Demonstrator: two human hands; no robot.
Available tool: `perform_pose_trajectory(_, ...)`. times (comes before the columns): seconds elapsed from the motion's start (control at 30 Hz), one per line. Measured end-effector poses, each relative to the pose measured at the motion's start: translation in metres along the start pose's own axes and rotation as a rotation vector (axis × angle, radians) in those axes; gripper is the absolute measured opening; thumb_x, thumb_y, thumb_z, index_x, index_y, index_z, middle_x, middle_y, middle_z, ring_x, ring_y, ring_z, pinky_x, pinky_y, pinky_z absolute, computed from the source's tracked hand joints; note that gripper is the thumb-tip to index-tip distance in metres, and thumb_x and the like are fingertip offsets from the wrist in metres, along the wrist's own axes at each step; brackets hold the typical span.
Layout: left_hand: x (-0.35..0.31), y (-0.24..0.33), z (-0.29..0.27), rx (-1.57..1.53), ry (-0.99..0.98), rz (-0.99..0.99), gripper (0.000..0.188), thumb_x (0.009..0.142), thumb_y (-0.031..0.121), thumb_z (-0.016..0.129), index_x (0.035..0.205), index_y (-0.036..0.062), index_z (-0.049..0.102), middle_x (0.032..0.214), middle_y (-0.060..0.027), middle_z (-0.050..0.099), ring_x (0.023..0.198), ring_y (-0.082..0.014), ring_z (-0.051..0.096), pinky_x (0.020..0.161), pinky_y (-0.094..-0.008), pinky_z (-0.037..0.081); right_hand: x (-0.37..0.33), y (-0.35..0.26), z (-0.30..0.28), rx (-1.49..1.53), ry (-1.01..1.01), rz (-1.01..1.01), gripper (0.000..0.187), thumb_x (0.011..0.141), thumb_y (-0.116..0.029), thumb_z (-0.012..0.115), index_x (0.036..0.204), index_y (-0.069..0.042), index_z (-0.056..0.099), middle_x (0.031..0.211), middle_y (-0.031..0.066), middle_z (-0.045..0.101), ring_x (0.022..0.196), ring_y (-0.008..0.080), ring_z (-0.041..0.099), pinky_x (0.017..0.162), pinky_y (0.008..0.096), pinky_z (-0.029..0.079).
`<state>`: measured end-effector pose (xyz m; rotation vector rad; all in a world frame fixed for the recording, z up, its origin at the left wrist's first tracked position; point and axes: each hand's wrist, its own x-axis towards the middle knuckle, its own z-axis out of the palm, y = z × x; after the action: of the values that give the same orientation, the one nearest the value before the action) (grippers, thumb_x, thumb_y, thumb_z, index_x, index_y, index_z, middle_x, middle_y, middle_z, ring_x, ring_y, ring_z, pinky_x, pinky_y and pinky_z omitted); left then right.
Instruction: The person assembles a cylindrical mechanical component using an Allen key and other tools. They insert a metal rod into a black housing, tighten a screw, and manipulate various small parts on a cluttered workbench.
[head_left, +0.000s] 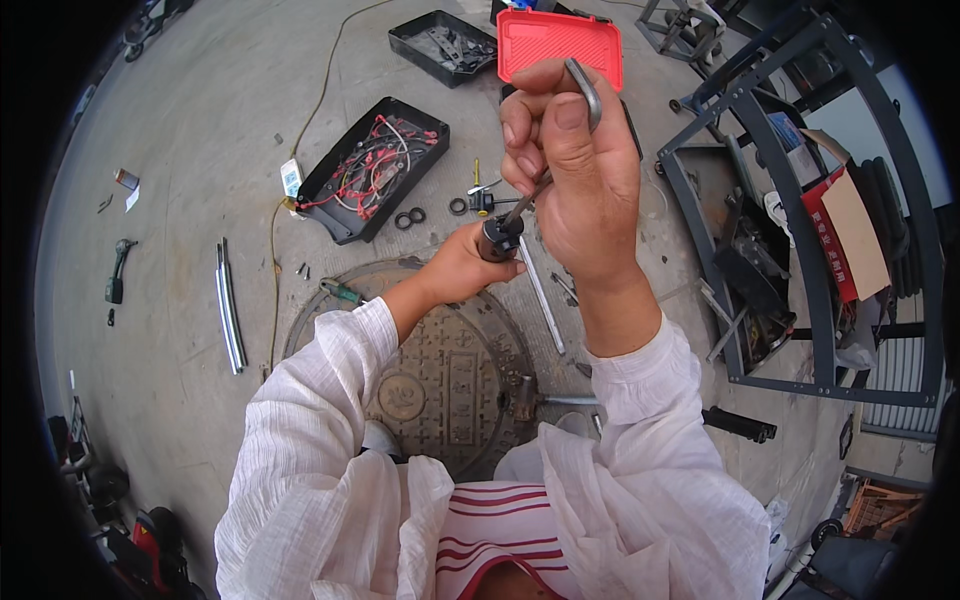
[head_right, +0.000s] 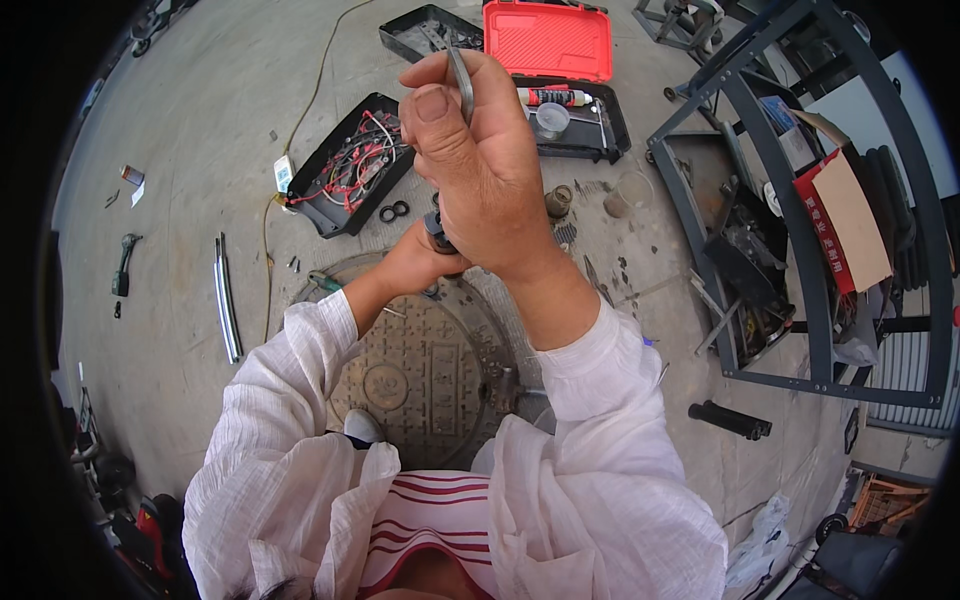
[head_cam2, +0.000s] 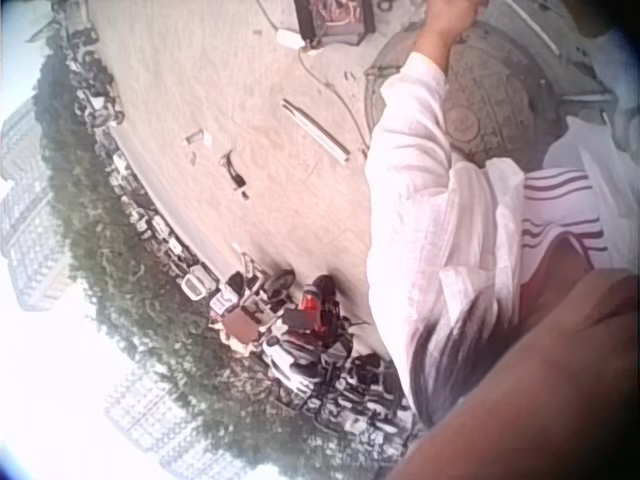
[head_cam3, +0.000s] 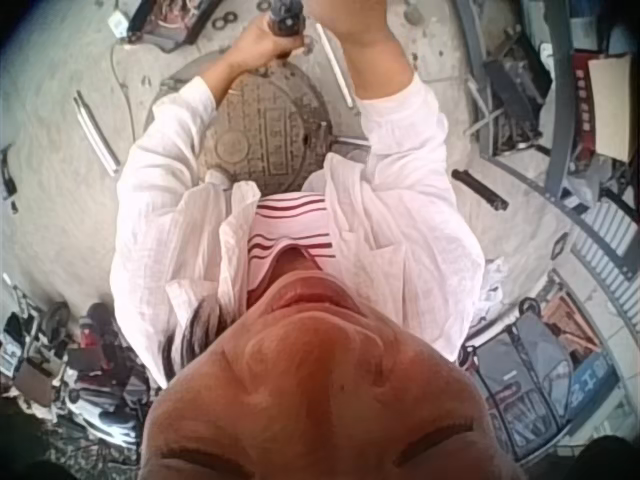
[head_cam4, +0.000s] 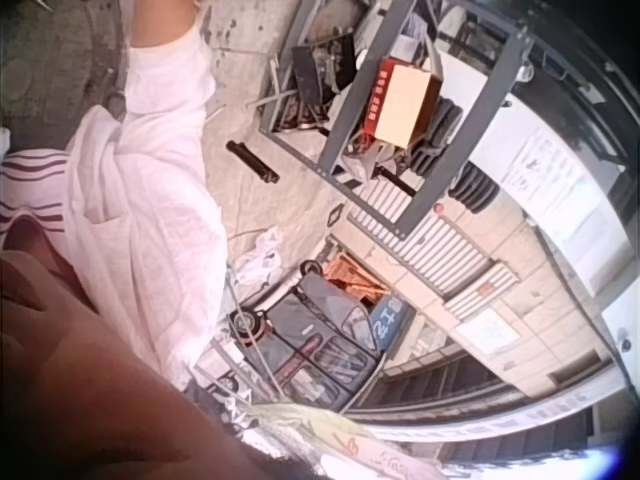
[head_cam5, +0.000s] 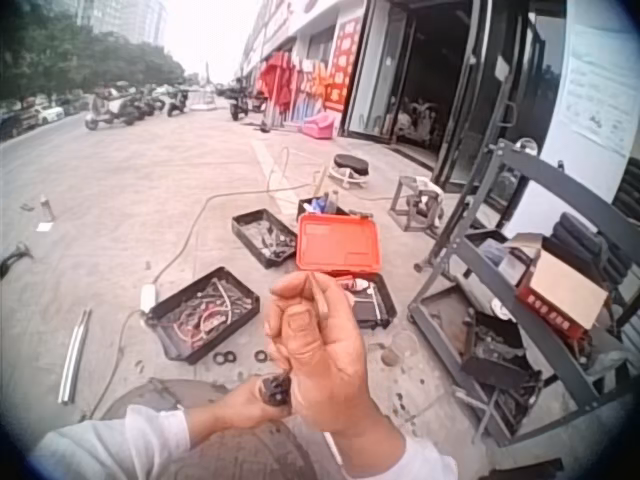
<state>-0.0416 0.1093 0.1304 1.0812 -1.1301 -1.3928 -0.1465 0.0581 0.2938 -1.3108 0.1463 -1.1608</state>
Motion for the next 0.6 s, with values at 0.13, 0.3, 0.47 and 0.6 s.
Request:
perform_pose_trajectory(0.13,-0.004,0.001,-0.007,0.071,-0.013,0.026,0.023,0.077,0.005,0.075,0.081,0.0072,0.053,0.072,0.0055,0.052,0.064,-0.0047,0.048,0.057,-0.0228,0.039,-0.001,-0.013,-0.020,-0.960,-0.248,-0.281,0.015,0.091,-0.016,0.063,0.096,-0.002,0.062,0.081,0.0021,0.056,0.073,0.0060,0.049,0.061,0.0210,0.039)
perform_pose_trajectory(0.3,-0.006,-0.001,-0.010,0.063,0.010,0.019,0.022,0.077,0.006,0.074,0.084,0.0076,0.053,0.072,0.0061,0.051,0.063,-0.0048,0.047,0.057,-0.0227,0.039,-0.012,-0.034,-0.014,-0.852,-0.245,0.148,0.014,0.084,-0.009,0.069,0.087,-0.001,0.058,0.073,0.0042,0.061,0.059,0.0061,0.055,0.053,0.0211,0.043)
perform_pose_trajectory(0.47,-0.004,0.006,-0.006,0.069,0.007,0.027,0.024,0.075,0.007,0.075,0.085,0.0083,0.053,0.074,0.0059,0.052,0.067,-0.0052,0.047,0.061,-0.0237,0.040,-0.013,-0.019,-0.009,-0.690,-0.065,0.244,0.019,0.080,-0.002,0.072,0.088,0.001,0.055,0.071,0.0058,0.063,0.065,0.0088,0.064,0.056,0.0211,0.051)
perform_pose_trajectory(0.6,-0.002,0.001,-0.010,0.101,-0.028,0.016,0.025,0.074,0.006,0.075,0.085,0.0084,0.053,0.076,0.0055,0.052,0.069,-0.0058,0.048,0.063,-0.0243,0.041,-0.011,-0.014,-0.015,-0.432,-0.018,0.264,0.022,0.077,-0.008,0.074,0.086,0.007,0.061,0.078,0.0104,0.069,0.063,0.0114,0.065,0.055,0.0235,0.050)
